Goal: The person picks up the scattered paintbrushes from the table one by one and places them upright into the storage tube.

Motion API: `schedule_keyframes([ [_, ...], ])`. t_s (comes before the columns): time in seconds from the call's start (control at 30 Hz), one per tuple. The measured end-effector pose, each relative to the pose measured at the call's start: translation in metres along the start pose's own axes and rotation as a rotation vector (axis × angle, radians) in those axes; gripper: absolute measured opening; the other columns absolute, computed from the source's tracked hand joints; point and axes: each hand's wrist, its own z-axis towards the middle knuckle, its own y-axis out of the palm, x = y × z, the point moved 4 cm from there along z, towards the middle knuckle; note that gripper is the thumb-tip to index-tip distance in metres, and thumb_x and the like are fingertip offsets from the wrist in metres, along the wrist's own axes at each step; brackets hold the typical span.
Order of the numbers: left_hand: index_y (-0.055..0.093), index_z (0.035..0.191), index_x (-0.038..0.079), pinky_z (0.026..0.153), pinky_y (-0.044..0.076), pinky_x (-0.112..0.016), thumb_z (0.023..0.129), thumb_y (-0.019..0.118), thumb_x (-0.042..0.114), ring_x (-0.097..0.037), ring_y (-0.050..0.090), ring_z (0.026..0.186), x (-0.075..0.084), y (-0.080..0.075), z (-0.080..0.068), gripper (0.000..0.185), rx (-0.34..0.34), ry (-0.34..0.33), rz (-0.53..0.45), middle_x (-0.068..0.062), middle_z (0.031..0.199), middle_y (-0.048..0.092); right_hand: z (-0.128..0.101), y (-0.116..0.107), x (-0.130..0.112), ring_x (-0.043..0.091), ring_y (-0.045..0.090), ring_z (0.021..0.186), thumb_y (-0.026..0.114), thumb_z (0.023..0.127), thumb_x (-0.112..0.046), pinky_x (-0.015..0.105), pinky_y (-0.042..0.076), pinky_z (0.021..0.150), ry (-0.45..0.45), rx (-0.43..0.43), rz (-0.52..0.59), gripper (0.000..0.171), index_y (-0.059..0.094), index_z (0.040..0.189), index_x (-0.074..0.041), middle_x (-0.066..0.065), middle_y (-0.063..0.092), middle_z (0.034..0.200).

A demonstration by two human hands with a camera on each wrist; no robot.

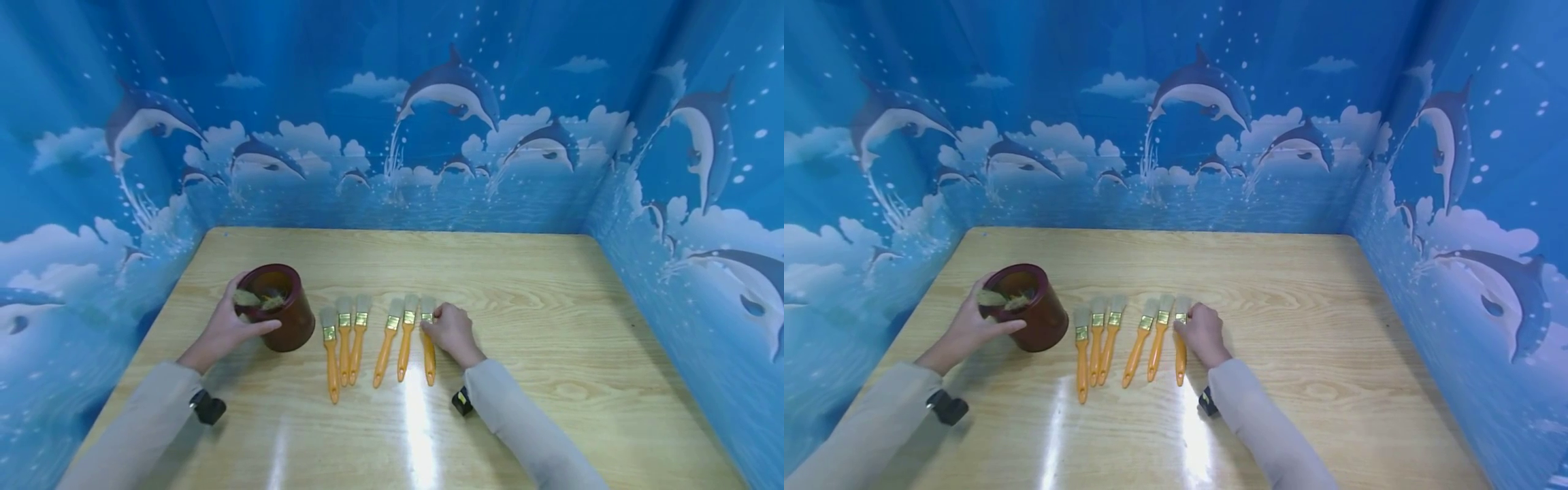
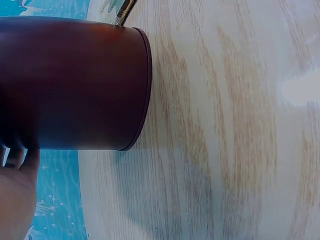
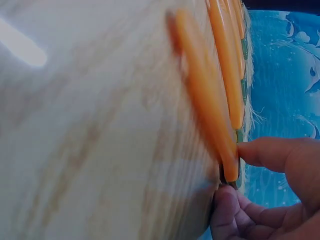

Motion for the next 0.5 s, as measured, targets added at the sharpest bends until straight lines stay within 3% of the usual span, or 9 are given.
schedule_keyframes([
  [0.2,-0.001,0.154,0.012,0.101,0.03,-0.065,0.079,0.079,0.034,-0.046,0.023,0.137,0.0002,0.0006,-0.0005,0.112,0.002,0.0,0.008,-0.024,0.154,0.017,-0.0006,-0.0015,0.0021,0.021,0.063,0.073,0.074,0.081,-0.018,0.035,0.054,0.066,0.003,0.002,0.018,0.028,0.067,0.098,0.003,0.014,0.068,0.09],
  [0.4,-0.002,0.154,0.012,0.102,0.029,-0.065,0.079,0.079,0.034,-0.046,0.021,0.138,0.0006,0.0006,-0.0006,0.113,-0.002,0.003,0.011,-0.024,0.154,0.016,-0.0028,-0.0017,0.0056,0.017,0.057,0.06,0.069,0.082,-0.012,0.027,0.046,0.05,0.006,-0.002,0.07,0.017,0.065,0.093,0.001,0.01,0.065,0.078],
  [0.5,-0.002,0.154,0.013,0.102,0.029,-0.065,0.079,0.079,0.035,-0.046,0.021,0.138,0.0004,0.0003,-0.001,0.113,-0.001,0.001,0.013,-0.024,0.154,0.016,-0.0028,-0.0022,0.0065,0.016,0.056,0.06,0.069,0.082,-0.011,0.026,0.046,0.05,-0.014,-0.004,0.089,0.017,0.066,0.093,0.001,0.009,0.065,0.077],
])
